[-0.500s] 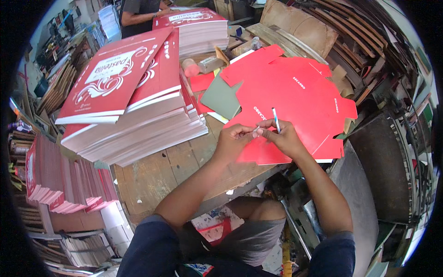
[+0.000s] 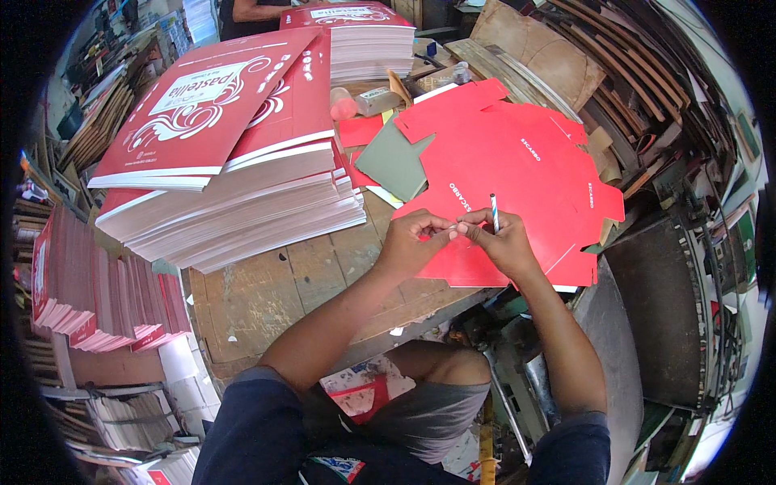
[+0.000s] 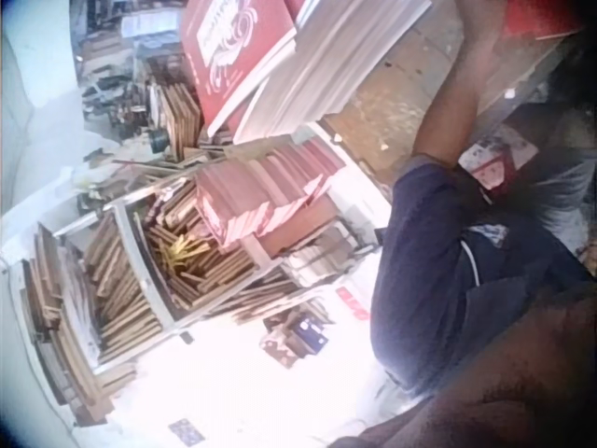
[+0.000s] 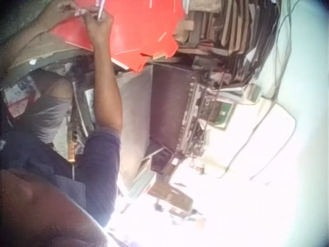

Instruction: The person removes excess cardboard pieces from pre-cut red box templates using a small blue tool.

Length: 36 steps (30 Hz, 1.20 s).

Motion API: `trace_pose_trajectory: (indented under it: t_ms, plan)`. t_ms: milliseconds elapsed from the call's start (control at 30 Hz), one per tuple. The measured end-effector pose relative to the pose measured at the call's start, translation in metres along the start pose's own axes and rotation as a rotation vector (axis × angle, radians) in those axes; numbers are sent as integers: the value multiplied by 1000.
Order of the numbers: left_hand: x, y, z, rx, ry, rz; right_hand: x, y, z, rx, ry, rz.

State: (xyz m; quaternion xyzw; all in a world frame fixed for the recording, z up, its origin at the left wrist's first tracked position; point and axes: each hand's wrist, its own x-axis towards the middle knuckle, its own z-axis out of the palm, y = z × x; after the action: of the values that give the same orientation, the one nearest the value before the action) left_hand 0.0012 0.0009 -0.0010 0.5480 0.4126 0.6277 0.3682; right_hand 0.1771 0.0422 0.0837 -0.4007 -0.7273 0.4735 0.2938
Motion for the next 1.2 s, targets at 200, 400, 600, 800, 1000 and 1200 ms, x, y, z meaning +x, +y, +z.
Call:
trace_pose_trajectory:
  t_ms: [200, 400, 600, 800, 1000, 1200]
  plan:
    - [0, 3, 0, -61, 20, 39, 0, -2, 3, -16, 21, -9]
    - [1, 7, -1, -67, 19, 22, 1, -1, 3, 0, 7, -25]
    - [-1, 10, -4, -33, 41, 8, 2, -3, 7, 76, 7, 35]
    - [-2, 21, -5, 111, 113, 81, 0, -1, 5, -10, -23, 16]
    - [-4, 17, -2, 156, 128, 189, 1, -1, 5, -18, -51, 81]
    - [-3, 13, -1, 184, 64, 251, 2, 7, 1, 1, -55, 57]
